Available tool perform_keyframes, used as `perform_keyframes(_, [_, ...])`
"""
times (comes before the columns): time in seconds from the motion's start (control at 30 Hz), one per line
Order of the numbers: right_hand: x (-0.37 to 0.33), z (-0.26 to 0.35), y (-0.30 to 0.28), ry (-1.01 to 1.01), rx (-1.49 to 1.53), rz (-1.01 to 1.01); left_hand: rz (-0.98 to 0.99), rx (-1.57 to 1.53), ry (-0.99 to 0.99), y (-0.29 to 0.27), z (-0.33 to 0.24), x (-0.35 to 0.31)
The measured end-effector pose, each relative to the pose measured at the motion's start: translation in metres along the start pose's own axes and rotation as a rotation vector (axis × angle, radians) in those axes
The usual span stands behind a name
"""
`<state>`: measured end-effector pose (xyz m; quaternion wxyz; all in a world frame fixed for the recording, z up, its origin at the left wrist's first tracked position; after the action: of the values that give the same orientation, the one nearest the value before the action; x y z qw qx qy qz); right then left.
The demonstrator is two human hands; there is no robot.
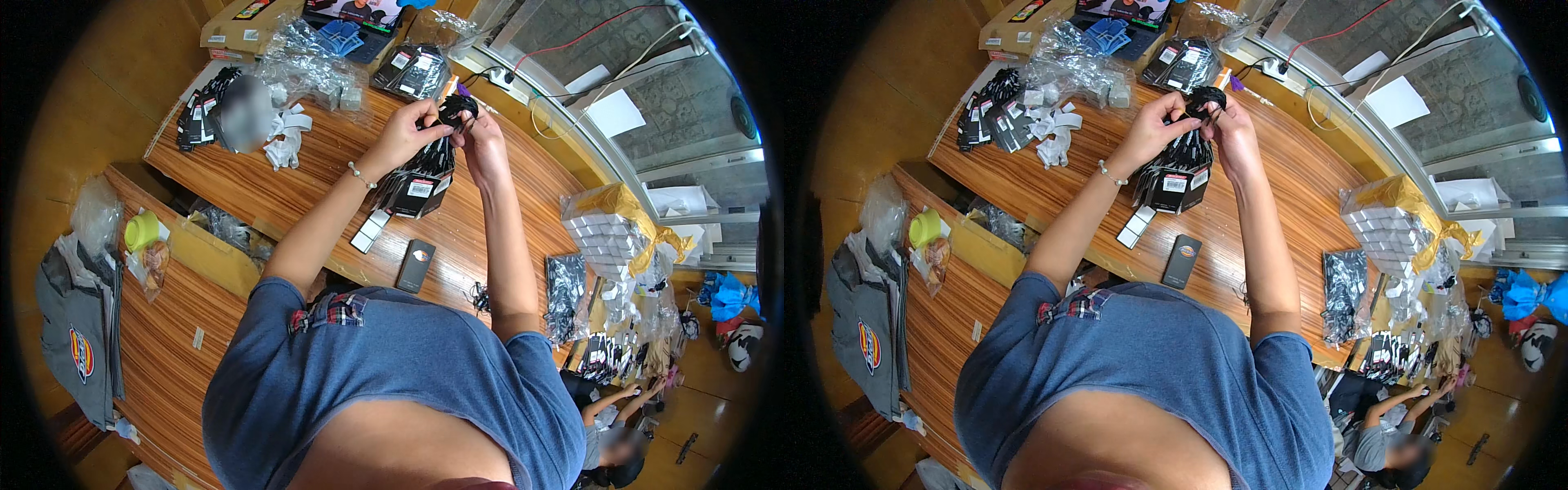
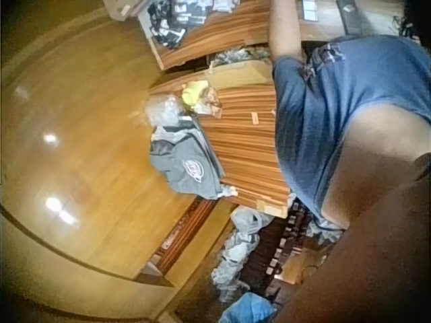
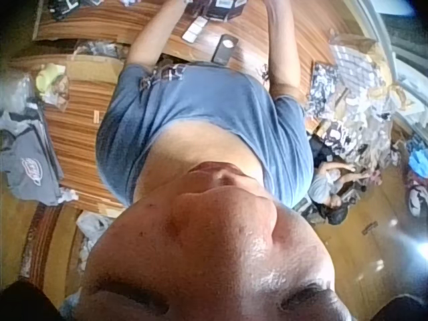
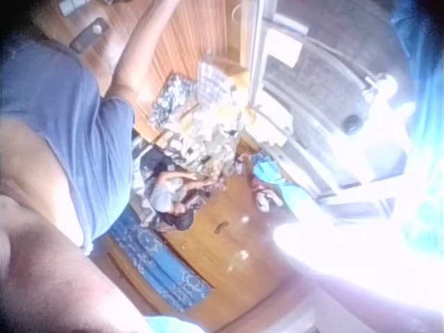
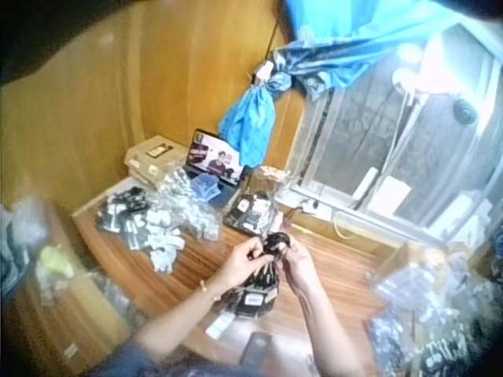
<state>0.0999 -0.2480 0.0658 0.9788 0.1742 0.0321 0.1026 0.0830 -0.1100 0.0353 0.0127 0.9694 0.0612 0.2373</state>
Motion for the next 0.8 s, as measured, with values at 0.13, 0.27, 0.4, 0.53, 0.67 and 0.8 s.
perform_keyframes(0.13, [0.016,-0.009,-0.013,0.034,-0.020,0.129,0.031,-0.013,-0.045,0.003,0.019,0.003])
perform_keyframes(0.27, [0.023,-0.011,-0.013,0.063,-0.177,0.082,0.010,-0.018,-0.085,0.006,0.034,0.002])
perform_keyframes(0.4, [0.024,-0.007,-0.007,-0.012,-0.289,0.096,-0.026,-0.112,-0.142,0.013,0.034,0.004])
perform_keyframes(0.53, [0.029,-0.012,-0.006,-0.080,-0.281,0.020,-0.013,-0.059,-0.146,0.011,0.038,0.006])
perform_keyframes(0.67, [0.037,-0.028,-0.010,-0.144,-0.272,-0.071,-0.066,0.015,-0.054,0.011,0.047,0.008])
perform_keyframes(0.8, [0.040,-0.030,-0.011,-0.167,-0.288,-0.082,-0.156,-0.029,0.152,0.013,0.051,0.009])
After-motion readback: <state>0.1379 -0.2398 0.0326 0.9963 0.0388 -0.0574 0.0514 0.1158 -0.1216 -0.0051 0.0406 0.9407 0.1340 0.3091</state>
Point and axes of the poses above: each hand's wrist, its own x-axis towards the middle knuckle, its own y-axis out of the palm, z = x × y, the point moved 1 cm from there along x, towards the middle knuckle, and after that the axes turned 11 degrees about -z, right-handed, at the moved point
